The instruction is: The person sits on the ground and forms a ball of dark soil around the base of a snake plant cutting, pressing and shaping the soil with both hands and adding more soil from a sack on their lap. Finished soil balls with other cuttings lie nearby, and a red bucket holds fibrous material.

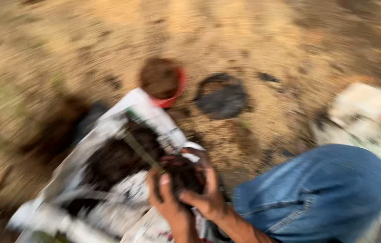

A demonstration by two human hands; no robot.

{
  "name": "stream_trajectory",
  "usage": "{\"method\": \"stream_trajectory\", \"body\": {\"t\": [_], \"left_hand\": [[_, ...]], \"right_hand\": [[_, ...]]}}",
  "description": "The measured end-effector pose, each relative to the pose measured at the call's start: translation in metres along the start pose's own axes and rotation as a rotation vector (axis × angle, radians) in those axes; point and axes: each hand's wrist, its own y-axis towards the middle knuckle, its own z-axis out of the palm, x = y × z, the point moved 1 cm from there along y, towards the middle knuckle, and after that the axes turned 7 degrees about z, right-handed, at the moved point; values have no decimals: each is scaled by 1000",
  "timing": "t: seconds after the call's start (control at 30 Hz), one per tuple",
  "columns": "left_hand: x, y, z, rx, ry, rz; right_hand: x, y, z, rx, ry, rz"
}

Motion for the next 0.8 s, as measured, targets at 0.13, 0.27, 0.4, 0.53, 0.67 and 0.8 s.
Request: {"method": "stream_trajectory", "body": {"t": [0.13,0.27,0.4,0.53,0.67,0.8], "left_hand": [[5,-10,42,160,-276,-154],[8,-22,64,178,-20,-142],[2,-25,74,159,-101,-164],[-6,-8,74,4,-254,-570],[-15,-16,59,159,10,-54],[-24,-14,22,198,-192,-50]], "right_hand": [[28,-4,-27,-116,77,-44],[43,-7,-40,-158,273,-20],[48,-8,-47,-138,257,-80],[43,-11,-38,-124,126,-131],[39,-9,-20,-82,138,-189],[34,-8,-6,11,139,-71]]}}
